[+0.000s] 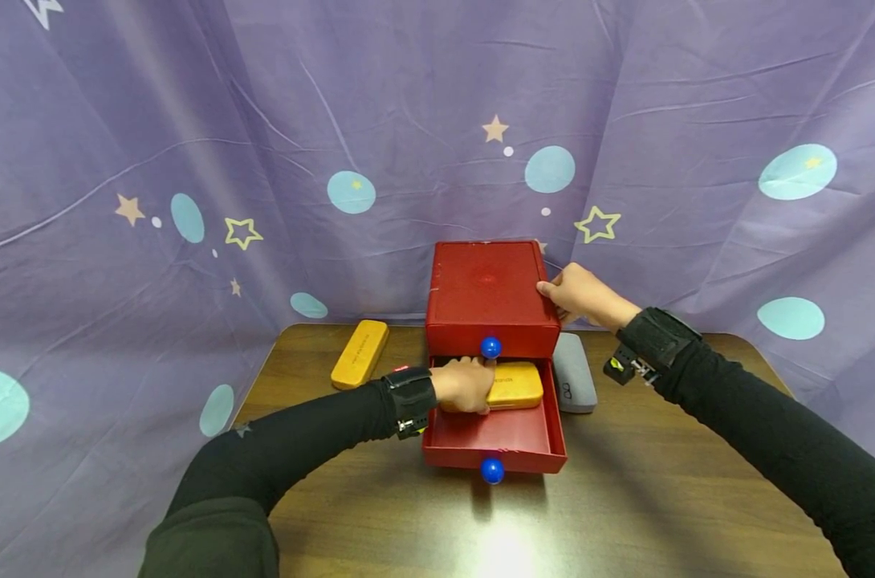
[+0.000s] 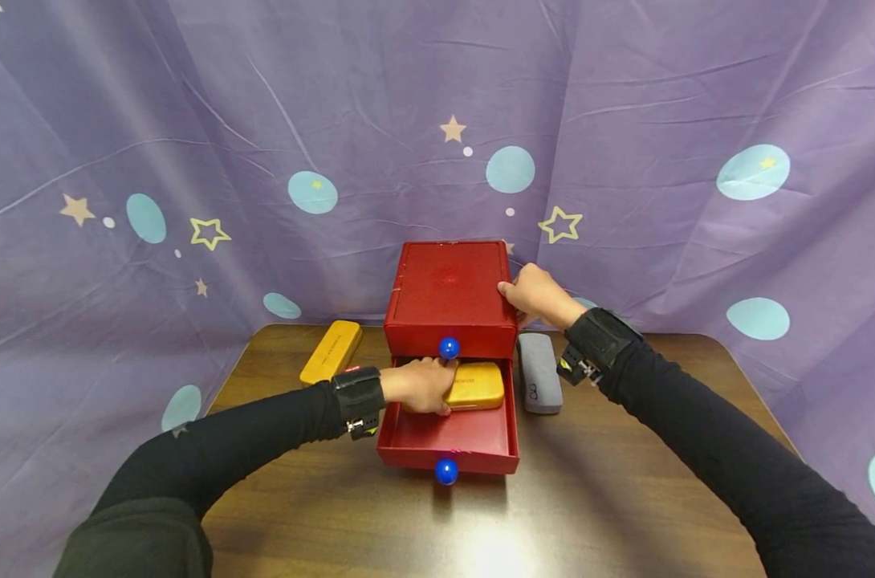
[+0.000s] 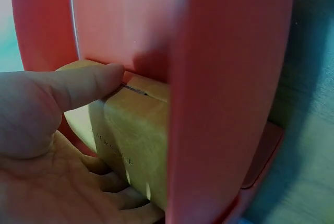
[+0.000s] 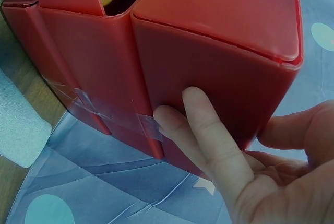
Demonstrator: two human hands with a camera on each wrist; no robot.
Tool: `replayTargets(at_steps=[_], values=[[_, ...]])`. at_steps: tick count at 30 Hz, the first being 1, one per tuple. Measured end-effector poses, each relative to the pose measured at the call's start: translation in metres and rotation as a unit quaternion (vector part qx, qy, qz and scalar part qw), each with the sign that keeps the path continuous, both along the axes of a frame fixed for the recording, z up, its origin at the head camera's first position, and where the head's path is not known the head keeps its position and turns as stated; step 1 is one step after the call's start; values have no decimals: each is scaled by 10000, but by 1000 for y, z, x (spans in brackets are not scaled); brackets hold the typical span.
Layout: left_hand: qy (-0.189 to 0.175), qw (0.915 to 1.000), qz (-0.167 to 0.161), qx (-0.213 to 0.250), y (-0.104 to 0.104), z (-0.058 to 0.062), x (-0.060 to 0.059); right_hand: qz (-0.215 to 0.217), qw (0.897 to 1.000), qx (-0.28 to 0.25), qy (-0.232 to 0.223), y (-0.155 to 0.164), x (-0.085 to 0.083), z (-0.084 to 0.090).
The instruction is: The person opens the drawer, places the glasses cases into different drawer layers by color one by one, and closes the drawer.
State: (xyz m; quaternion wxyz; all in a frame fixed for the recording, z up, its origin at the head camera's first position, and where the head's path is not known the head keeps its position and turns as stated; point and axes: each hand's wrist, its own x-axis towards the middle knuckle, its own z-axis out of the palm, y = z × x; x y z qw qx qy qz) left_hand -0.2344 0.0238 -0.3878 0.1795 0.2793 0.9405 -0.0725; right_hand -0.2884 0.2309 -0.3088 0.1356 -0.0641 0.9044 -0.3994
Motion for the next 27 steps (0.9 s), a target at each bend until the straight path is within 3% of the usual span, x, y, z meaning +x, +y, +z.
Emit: replayTargets(at_steps=[8,18,27], values=[[480,9977,-443,158,-7,0,2,25,10000,-78,18,0,1,-1],[817,9912,-880,555,-12,2,4,-2,9999,137,91,1,-2,0],[1052,9880,-904,681,-12,-1,4,9,10000,17,32,-1,0,-1]])
